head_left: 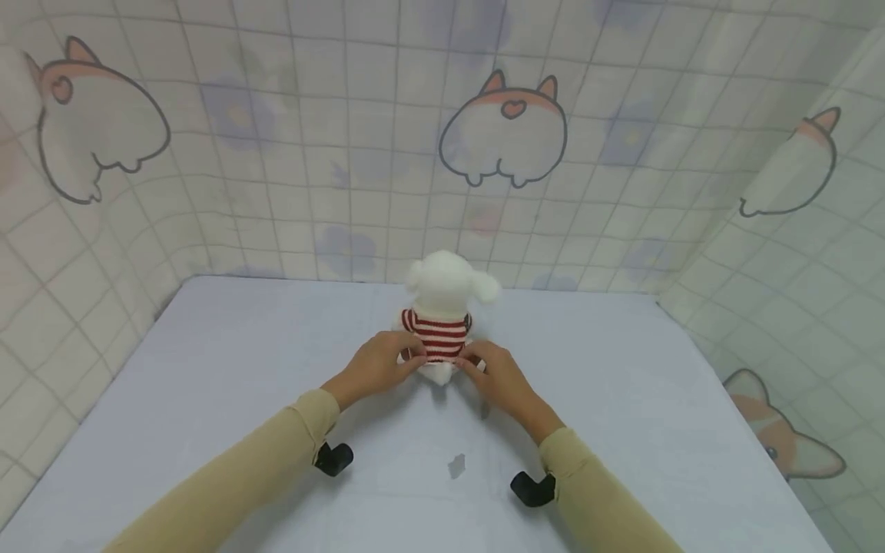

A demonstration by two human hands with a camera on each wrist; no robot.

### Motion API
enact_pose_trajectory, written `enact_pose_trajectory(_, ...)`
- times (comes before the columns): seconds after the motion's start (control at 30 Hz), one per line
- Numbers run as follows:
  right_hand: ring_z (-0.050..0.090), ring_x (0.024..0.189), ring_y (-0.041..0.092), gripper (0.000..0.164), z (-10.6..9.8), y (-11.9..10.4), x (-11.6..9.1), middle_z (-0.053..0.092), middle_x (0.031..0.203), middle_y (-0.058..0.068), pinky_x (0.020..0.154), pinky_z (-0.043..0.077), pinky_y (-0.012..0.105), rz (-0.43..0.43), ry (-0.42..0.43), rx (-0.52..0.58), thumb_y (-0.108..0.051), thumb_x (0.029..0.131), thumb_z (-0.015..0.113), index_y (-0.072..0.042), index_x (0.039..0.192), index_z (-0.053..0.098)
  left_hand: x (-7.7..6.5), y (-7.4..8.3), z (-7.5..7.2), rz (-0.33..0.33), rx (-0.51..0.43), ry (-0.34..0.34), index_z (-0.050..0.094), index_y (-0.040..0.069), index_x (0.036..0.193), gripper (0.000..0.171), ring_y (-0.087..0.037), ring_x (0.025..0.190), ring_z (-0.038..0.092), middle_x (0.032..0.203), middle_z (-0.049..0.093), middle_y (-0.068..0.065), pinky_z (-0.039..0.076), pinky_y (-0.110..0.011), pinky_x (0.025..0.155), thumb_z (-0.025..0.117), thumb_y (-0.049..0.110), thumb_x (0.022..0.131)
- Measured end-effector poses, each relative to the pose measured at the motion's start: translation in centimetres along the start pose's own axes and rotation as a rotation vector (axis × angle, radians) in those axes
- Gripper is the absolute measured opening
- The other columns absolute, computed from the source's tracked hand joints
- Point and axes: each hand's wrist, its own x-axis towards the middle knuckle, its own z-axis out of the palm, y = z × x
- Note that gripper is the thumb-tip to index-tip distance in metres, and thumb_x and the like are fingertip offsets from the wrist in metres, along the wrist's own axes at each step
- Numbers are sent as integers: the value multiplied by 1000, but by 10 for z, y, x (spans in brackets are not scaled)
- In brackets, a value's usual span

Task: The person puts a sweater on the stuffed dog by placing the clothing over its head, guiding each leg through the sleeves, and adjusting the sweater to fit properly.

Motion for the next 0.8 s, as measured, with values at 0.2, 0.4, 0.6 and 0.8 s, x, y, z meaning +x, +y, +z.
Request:
enact_pose_trajectory(0.2, 63, 80, 16, 17, -2, 2, 15, 66, 92, 5, 67, 50, 27, 245, 47, 134, -27, 97, 58, -10, 101, 60, 10, -6, -5, -120, -30, 82, 72, 14, 90, 12, -12, 79, 61, 84, 70, 2, 49, -29, 69, 67, 25, 91)
enact_pose_trajectory(0.4, 68, 71, 18, 24, 4, 5, 27, 71, 88, 10, 61, 55, 29, 440, -23, 348, -21, 93, 62, -7, 112, 56, 16, -12, -6, -225, -109, 5, 68, 7, 105, 22, -16, 86, 63, 104, 70, -6, 52, -29, 71, 69, 22, 89)
enact_pose_trajectory(0.6, 61, 62, 13, 12, 9, 7, 34, 67, 75, 8, 57, 51, 24, 491, 36, 298, -11, 84, 64, -4, 95, 63, 19, -11, -2, -239, -115, -16, 69, 5, 104, 20, -16, 82, 63, 107, 68, -9, 52, -26, 67, 68, 15, 88)
enact_pose_trajectory(0.8, 54, 57, 12, 6, 10, 14, 34, 63, 66, 6, 51, 43, 23, 393, 35, 90, -6, 81, 67, -4, 77, 62, 25, -15, 0, -201, -60, -25, 73, 6, 101, 19, -13, 77, 62, 104, 71, -8, 50, -25, 64, 70, 17, 86)
